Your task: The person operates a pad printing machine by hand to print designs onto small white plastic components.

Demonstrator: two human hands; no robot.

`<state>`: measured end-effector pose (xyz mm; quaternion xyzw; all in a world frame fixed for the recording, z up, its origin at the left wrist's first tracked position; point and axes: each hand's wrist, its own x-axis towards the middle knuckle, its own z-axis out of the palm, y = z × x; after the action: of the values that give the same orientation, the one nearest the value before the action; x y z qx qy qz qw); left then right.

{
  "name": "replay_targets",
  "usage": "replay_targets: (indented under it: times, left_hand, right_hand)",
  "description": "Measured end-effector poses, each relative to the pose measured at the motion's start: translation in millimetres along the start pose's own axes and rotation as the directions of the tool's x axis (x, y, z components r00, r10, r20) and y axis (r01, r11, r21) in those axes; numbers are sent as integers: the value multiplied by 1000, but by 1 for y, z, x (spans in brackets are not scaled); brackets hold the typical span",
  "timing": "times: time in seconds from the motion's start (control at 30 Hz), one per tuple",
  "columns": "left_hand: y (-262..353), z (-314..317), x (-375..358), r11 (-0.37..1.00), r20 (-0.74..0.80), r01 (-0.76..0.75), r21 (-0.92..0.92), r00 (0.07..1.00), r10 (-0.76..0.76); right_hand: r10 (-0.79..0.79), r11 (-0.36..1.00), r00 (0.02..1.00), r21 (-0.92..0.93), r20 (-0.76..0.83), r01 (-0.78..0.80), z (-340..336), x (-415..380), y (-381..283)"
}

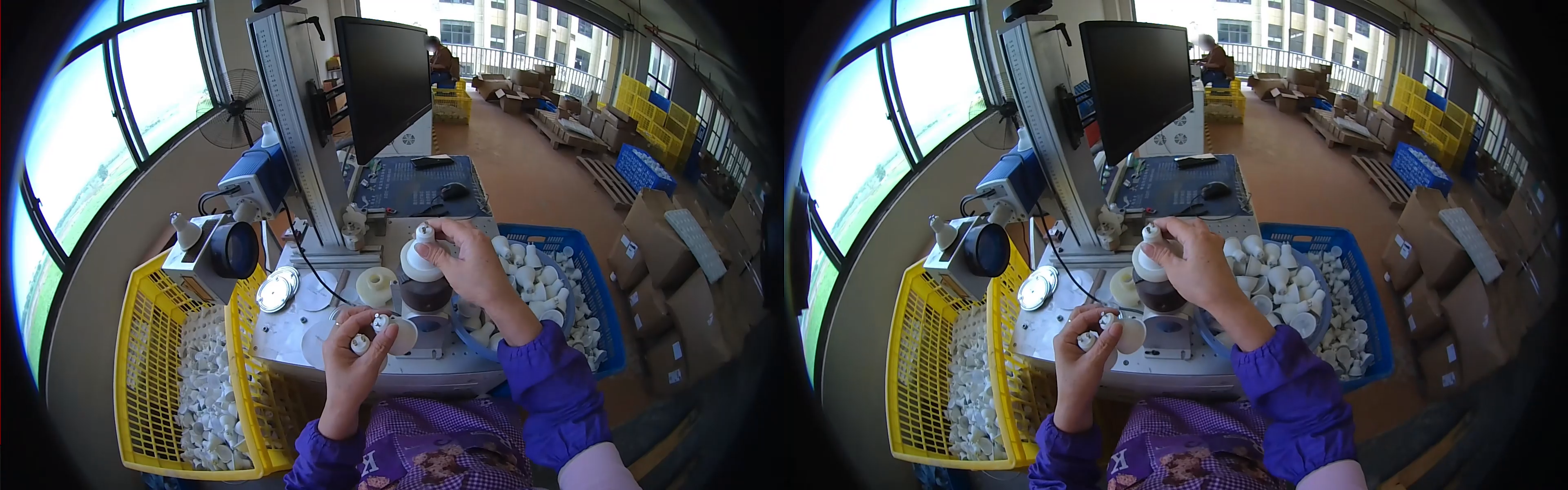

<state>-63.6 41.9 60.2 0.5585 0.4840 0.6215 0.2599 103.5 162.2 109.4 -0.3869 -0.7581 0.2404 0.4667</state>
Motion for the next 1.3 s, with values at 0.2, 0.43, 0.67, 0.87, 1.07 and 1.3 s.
replay_targets:
  times: [0.2,0.43,0.67,0.87,1.07,1.3]
  left_hand:
    - [-1,6,-8,994,38,78,-76,996,-75]
    - [-1,15,-15,983,106,162,-82,983,-153]
    - [-10,16,-24,981,141,186,-64,974,-175]
    - [-35,19,-48,939,162,317,-132,941,-295]
    - [-36,36,-62,901,249,408,-149,897,-365]
    - [-26,34,-71,906,241,401,-136,900,-362]
  right_hand:
    - [-42,991,995,122,-93,53,11,-6,8]
    - [2,929,994,368,111,-43,2,2,19]
    - [-101,944,994,310,-50,112,-13,-6,24]
    - [112,990,994,89,-18,-109,-69,-36,54]
    - [294,924,923,-322,248,-208,-58,-70,79]
    - [286,937,925,-278,249,-214,-37,-72,110]
